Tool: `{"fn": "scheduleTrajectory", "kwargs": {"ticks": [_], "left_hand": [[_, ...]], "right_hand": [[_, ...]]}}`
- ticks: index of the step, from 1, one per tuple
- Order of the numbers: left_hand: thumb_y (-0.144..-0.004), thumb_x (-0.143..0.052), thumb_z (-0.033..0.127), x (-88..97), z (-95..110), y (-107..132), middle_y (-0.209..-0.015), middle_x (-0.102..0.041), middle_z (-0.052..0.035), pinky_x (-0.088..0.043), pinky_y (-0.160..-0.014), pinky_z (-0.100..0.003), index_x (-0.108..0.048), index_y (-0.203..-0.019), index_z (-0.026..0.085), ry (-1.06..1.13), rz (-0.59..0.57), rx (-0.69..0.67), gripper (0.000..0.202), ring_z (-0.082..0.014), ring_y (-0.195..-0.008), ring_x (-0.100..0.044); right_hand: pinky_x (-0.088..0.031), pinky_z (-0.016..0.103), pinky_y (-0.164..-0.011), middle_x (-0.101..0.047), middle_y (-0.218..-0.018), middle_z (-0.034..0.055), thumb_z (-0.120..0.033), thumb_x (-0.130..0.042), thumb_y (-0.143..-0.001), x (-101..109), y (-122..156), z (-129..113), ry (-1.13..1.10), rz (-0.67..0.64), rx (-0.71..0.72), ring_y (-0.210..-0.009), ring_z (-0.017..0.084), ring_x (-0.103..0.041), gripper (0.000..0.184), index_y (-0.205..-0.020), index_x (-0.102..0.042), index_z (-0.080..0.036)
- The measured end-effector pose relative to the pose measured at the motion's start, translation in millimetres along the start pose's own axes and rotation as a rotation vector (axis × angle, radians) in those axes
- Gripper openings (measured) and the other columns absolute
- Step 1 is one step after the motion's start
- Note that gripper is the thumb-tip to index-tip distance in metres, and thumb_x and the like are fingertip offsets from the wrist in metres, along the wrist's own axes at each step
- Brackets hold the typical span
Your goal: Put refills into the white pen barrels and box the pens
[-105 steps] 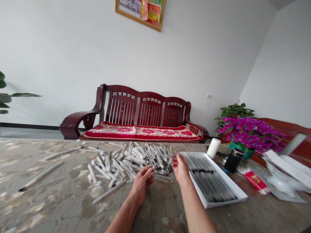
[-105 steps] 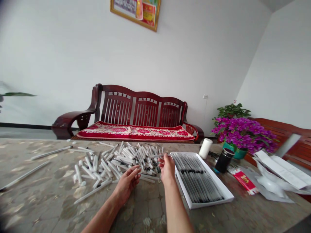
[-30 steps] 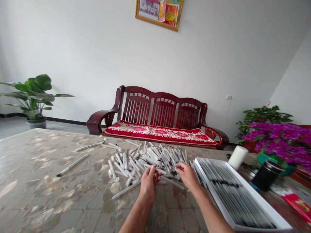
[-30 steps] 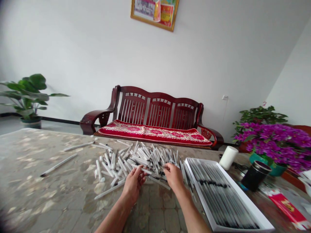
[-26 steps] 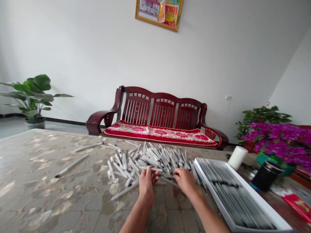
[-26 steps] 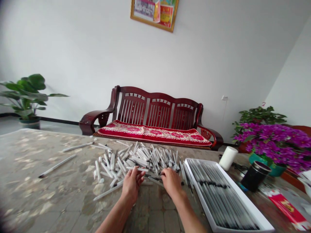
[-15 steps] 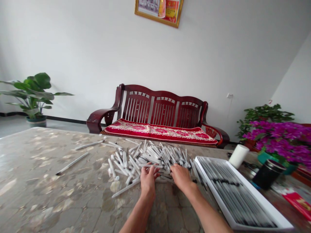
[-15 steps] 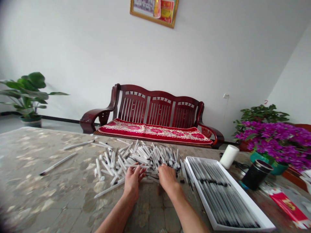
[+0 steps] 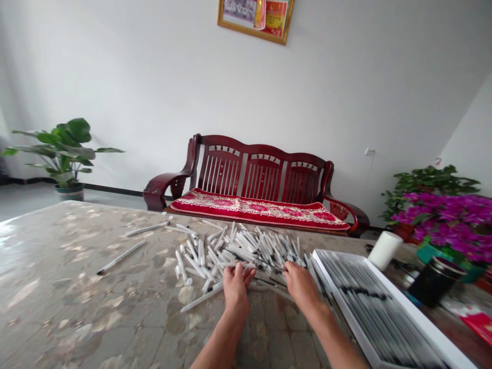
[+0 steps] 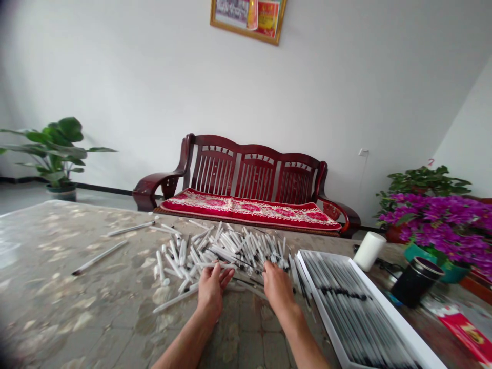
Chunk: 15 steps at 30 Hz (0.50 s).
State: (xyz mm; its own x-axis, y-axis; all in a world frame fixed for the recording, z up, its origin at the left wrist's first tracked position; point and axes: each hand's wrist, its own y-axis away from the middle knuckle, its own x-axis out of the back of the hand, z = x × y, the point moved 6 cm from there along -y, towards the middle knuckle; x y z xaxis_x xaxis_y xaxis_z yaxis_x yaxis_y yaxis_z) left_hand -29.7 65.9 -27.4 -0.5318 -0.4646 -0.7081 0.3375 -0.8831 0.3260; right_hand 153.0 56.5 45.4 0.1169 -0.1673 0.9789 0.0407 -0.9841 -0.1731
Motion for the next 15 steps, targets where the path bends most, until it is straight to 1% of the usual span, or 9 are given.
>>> {"fn": "scheduleTrajectory", "kwargs": {"ticks": [4,8,11,15], "left_hand": [[-0.089,-0.056,0.013,-0.1,2,1,-0.073,-0.064,0.0010,-0.062,-0.060,-0.027,-0.050,-0.087,0.019,0.016,0.022,0.005,0.008,-0.0118,-0.057,-0.070],[-0.089,-0.055,0.014,0.3,3,1,-0.072,-0.062,0.0015,-0.062,-0.062,-0.029,-0.049,-0.087,0.019,0.015,0.026,-0.004,0.008,-0.0134,-0.059,-0.071],[-0.088,-0.057,0.015,1.1,3,1,-0.073,-0.062,0.0014,-0.063,-0.064,-0.031,-0.049,-0.088,0.020,0.018,0.019,-0.015,0.009,-0.0142,-0.060,-0.071],[-0.089,-0.055,0.017,1.8,3,0,-0.075,-0.062,0.0014,-0.063,-0.066,-0.030,-0.048,-0.088,0.021,0.016,0.016,-0.023,0.009,-0.0145,-0.063,-0.072]], "right_hand": [[-0.040,0.024,-0.073,-0.074,-0.096,0.0060,-0.012,-0.048,-0.093,-8,11,3,-0.087,0.028,0.015,-0.092,0.019,-0.068,0.019,-0.093,-0.066,-0.020],[-0.040,0.024,-0.073,-0.073,-0.096,0.0060,-0.011,-0.048,-0.092,-17,12,3,-0.122,0.027,0.032,-0.092,0.019,-0.068,0.020,-0.093,-0.066,-0.020],[-0.040,0.024,-0.072,-0.073,-0.096,0.0063,-0.010,-0.048,-0.092,-19,12,5,-0.134,0.027,0.034,-0.092,0.019,-0.068,0.021,-0.093,-0.066,-0.020],[-0.040,0.025,-0.072,-0.073,-0.096,0.0058,-0.010,-0.046,-0.092,-17,15,9,-0.137,0.032,0.036,-0.092,0.020,-0.068,0.022,-0.092,-0.066,-0.021]]}}
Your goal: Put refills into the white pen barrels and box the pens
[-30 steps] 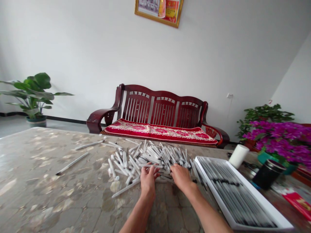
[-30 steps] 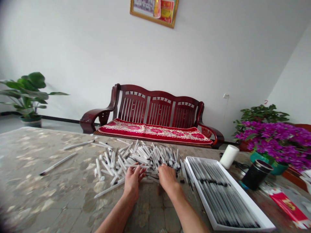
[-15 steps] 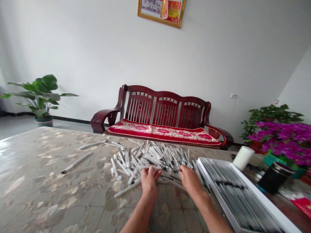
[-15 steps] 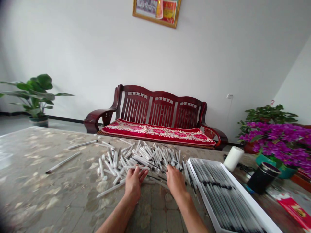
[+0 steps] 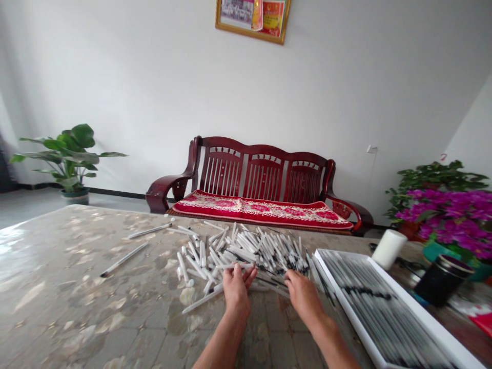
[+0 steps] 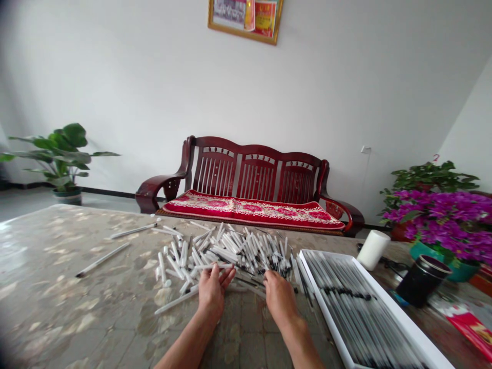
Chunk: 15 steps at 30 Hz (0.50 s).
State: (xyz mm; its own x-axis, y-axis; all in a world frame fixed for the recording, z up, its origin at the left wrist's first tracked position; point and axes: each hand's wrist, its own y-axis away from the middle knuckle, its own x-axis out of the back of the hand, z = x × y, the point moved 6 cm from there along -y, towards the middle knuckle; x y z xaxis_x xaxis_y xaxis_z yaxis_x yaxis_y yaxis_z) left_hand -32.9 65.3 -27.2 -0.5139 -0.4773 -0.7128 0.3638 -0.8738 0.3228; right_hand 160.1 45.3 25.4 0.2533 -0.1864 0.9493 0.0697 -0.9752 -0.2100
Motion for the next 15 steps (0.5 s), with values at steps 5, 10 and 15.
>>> {"fn": "scheduleTrajectory", "kwargs": {"ticks": [5,10,15], "left_hand": [[-0.090,-0.054,0.017,-0.4,0,0,-0.075,-0.062,0.0010,-0.062,-0.066,-0.030,-0.047,-0.088,0.021,-0.004,-0.001,0.001,0.009,-0.0151,-0.065,-0.073],[-0.090,-0.053,0.018,-2.0,0,1,-0.076,-0.062,0.0018,-0.062,-0.064,-0.031,-0.047,-0.088,0.021,-0.068,-0.032,-0.023,0.007,-0.0150,-0.063,-0.073],[-0.078,-0.070,0.027,-9.7,6,3,-0.072,-0.063,0.0034,-0.059,-0.055,-0.027,-0.052,-0.085,0.020,-0.267,-0.167,-0.191,0.020,-0.0128,-0.053,-0.067]], "right_hand": [[-0.041,0.025,-0.073,-0.073,-0.096,0.0049,-0.010,-0.047,-0.092,1,4,2,-0.003,0.019,0.006,-0.092,0.020,-0.068,0.022,-0.092,-0.066,-0.020],[-0.041,0.025,-0.072,-0.072,-0.096,0.0058,-0.010,-0.045,-0.093,3,6,-1,0.033,0.002,0.005,-0.091,0.020,-0.068,0.024,-0.091,-0.066,-0.020],[-0.042,0.027,-0.068,-0.072,-0.099,0.0089,-0.011,-0.039,-0.094,11,9,-1,0.044,0.058,-0.010,-0.086,0.020,-0.068,0.029,-0.095,-0.066,-0.019]]}}
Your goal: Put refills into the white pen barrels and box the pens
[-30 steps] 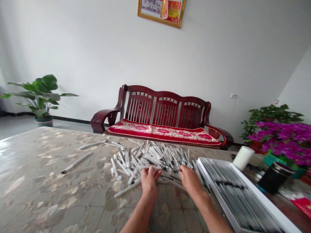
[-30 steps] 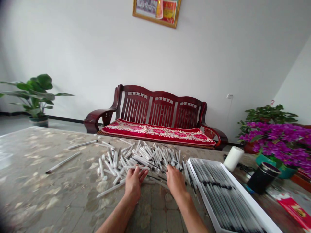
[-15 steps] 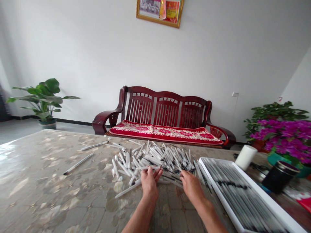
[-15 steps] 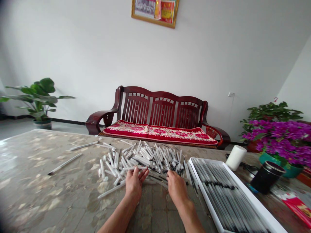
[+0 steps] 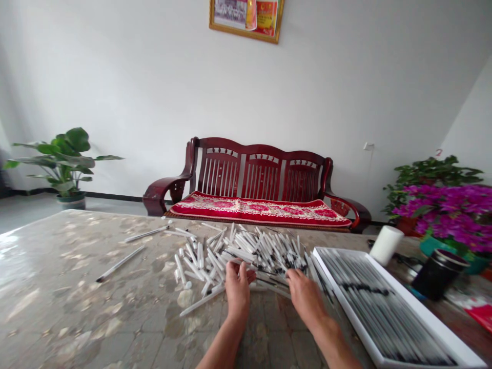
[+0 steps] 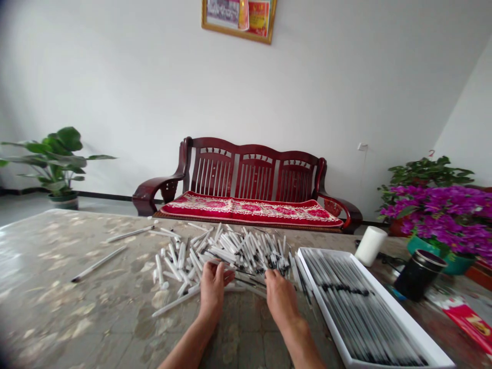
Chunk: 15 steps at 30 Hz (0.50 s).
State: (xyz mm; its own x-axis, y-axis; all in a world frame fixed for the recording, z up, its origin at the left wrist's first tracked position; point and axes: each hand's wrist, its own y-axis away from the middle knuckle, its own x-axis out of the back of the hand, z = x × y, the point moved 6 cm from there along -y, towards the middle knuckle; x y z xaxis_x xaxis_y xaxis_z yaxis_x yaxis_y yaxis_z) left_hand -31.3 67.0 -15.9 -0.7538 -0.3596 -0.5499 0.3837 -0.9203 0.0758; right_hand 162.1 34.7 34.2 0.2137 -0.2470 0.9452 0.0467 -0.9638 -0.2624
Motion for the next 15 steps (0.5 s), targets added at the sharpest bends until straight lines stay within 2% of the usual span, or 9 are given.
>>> {"fn": "scheduleTrajectory", "kwargs": {"ticks": [2,5,8,10,13,15], "left_hand": [[-0.072,-0.076,0.032,-4.5,1,2,-0.068,-0.064,0.0029,-0.057,-0.054,-0.025,-0.054,-0.080,0.019,-0.029,-0.054,-0.015,0.027,-0.0134,-0.055,-0.068],[-0.067,-0.082,0.034,-14.3,-8,9,-0.064,-0.065,0.0017,-0.058,-0.055,-0.024,-0.054,-0.075,0.018,0.037,-0.146,0.142,0.033,-0.0149,-0.058,-0.069],[-0.070,-0.082,0.027,-27.2,-17,21,-0.067,-0.068,-0.0013,-0.059,-0.057,-0.024,-0.056,-0.076,0.016,0.118,-0.272,0.361,0.029,-0.0152,-0.060,-0.071],[-0.074,-0.080,0.022,-33.6,-21,28,-0.068,-0.069,-0.0035,-0.059,-0.056,-0.023,-0.057,-0.077,0.015,0.139,-0.341,0.466,0.023,-0.0144,-0.059,-0.071],[-0.079,-0.074,0.017,-37.4,-23,33,-0.067,-0.070,-0.0051,-0.059,-0.056,-0.022,-0.058,-0.077,0.014,0.159,-0.377,0.536,0.017,-0.0139,-0.057,-0.071],[-0.082,-0.072,0.014,-34.7,-22,30,-0.066,-0.070,-0.0047,-0.060,-0.056,-0.021,-0.057,-0.076,0.014,0.194,-0.316,0.531,0.016,-0.0136,-0.058,-0.071]], "right_hand": [[-0.044,0.028,-0.070,-0.072,-0.098,0.0085,-0.015,-0.043,-0.093,3,-1,1,-0.134,0.058,0.003,-0.086,0.021,-0.067,0.024,-0.092,-0.066,-0.021],[-0.048,0.028,-0.067,-0.072,-0.082,0.0046,-0.030,-0.055,-0.088,-4,-4,4,-0.570,0.056,-0.054,-0.078,0.021,-0.067,0.014,-0.082,-0.064,-0.022],[-0.047,0.027,-0.055,-0.066,-0.067,0.0002,-0.053,-0.067,-0.076,-19,-6,4,-1.076,-0.041,-0.154,-0.064,0.019,-0.064,0.033,-0.076,-0.060,-0.021],[-0.045,0.025,-0.052,-0.063,-0.064,-0.0018,-0.060,-0.075,-0.066,-25,-4,0,-1.302,-0.080,-0.177,-0.060,0.017,-0.061,0.045,-0.074,-0.058,-0.020],[-0.040,0.022,-0.049,-0.060,-0.060,-0.0040,-0.064,-0.079,-0.059,-28,-4,-4,-1.446,-0.108,-0.188,-0.053,0.013,-0.056,0.052,-0.073,-0.057,-0.019],[-0.039,0.022,-0.048,-0.060,-0.060,-0.0031,-0.068,-0.075,-0.063,-26,-8,3,-1.438,-0.073,-0.197,-0.052,0.013,-0.055,0.052,-0.072,-0.058,-0.019]]}}
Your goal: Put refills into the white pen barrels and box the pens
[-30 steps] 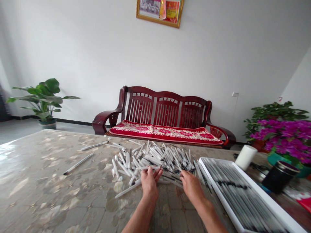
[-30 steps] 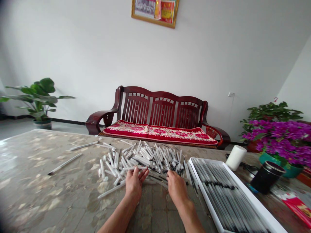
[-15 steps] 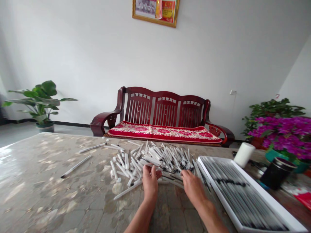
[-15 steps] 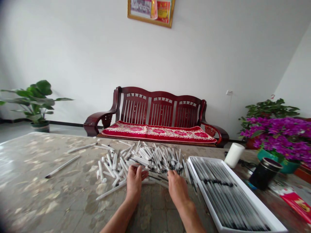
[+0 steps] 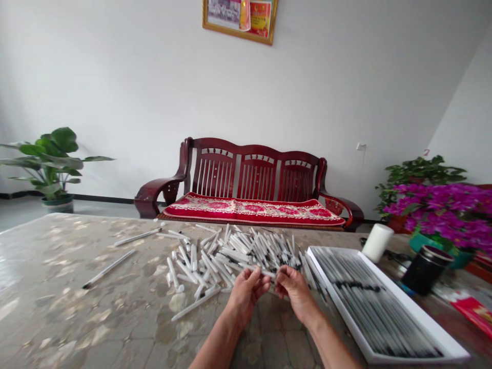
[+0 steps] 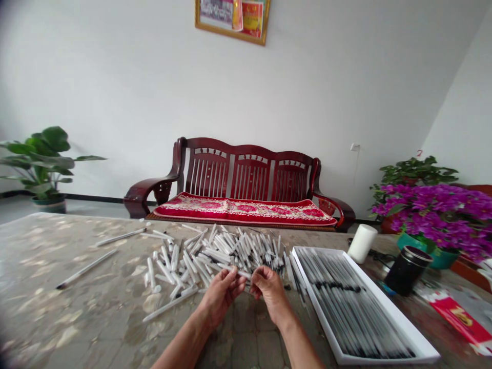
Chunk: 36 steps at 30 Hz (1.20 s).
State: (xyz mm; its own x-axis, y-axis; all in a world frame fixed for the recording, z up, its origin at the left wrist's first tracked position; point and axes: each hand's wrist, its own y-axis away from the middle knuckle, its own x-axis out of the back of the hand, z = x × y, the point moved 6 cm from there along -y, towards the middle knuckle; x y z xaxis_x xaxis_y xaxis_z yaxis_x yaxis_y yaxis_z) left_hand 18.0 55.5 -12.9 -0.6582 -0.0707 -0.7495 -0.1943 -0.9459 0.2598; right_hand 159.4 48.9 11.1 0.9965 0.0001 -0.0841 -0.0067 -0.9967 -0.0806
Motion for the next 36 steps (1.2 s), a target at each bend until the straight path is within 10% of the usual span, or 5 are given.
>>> {"fn": "scheduleTrajectory", "kwargs": {"ticks": [5,9,23,30,36], "left_hand": [[-0.085,-0.064,0.006,13.4,13,-6,-0.068,-0.071,-0.0047,-0.060,-0.059,-0.019,-0.055,-0.076,0.015,0.144,0.149,-0.096,0.016,-0.0125,-0.062,-0.072],[-0.084,-0.065,0.005,14.0,17,-8,-0.070,-0.071,-0.0047,-0.060,-0.060,-0.020,-0.057,-0.078,0.015,0.155,0.150,-0.135,0.014,-0.0140,-0.064,-0.073],[-0.082,-0.067,0.005,15.5,16,-10,-0.071,-0.071,-0.0040,-0.061,-0.060,-0.022,-0.058,-0.080,0.015,0.133,0.159,-0.161,0.013,-0.0145,-0.064,-0.073],[-0.081,-0.067,0.003,11.5,12,-9,-0.071,-0.072,-0.0045,-0.060,-0.057,-0.020,-0.063,-0.084,0.013,0.111,0.159,-0.145,0.011,-0.0136,-0.062,-0.073],[-0.078,-0.072,0.004,9.9,6,-11,-0.067,-0.071,-0.0045,-0.060,-0.060,-0.022,-0.065,-0.079,0.012,0.092,0.106,-0.148,0.010,-0.0143,-0.063,-0.072]], "right_hand": [[-0.044,0.027,-0.051,-0.071,-0.075,0.0046,-0.058,-0.058,-0.079,66,-11,-10,0.405,0.388,0.114,-0.063,0.020,-0.064,0.040,-0.084,-0.065,-0.019],[-0.049,0.030,-0.075,-0.076,-0.093,0.0052,-0.024,-0.053,-0.082,90,-10,-13,1.055,0.374,0.087,-0.088,0.022,-0.070,0.019,-0.086,-0.072,-0.022],[-0.044,0.025,-0.082,-0.071,-0.090,0.0034,-0.013,-0.058,-0.079,45,0,-12,1.257,-0.010,0.151,-0.092,0.018,-0.065,0.017,-0.079,-0.072,-0.022],[-0.054,0.032,-0.070,-0.071,-0.090,0.0075,-0.027,-0.049,-0.085,27,-4,-10,0.630,0.186,0.187,-0.079,0.022,-0.068,0.019,-0.093,-0.066,-0.021],[-0.057,0.032,-0.058,-0.074,-0.084,0.0067,-0.053,-0.074,-0.065,8,1,7,0.018,0.319,0.042,-0.071,0.024,-0.070,0.044,-0.090,-0.067,-0.017]]}}
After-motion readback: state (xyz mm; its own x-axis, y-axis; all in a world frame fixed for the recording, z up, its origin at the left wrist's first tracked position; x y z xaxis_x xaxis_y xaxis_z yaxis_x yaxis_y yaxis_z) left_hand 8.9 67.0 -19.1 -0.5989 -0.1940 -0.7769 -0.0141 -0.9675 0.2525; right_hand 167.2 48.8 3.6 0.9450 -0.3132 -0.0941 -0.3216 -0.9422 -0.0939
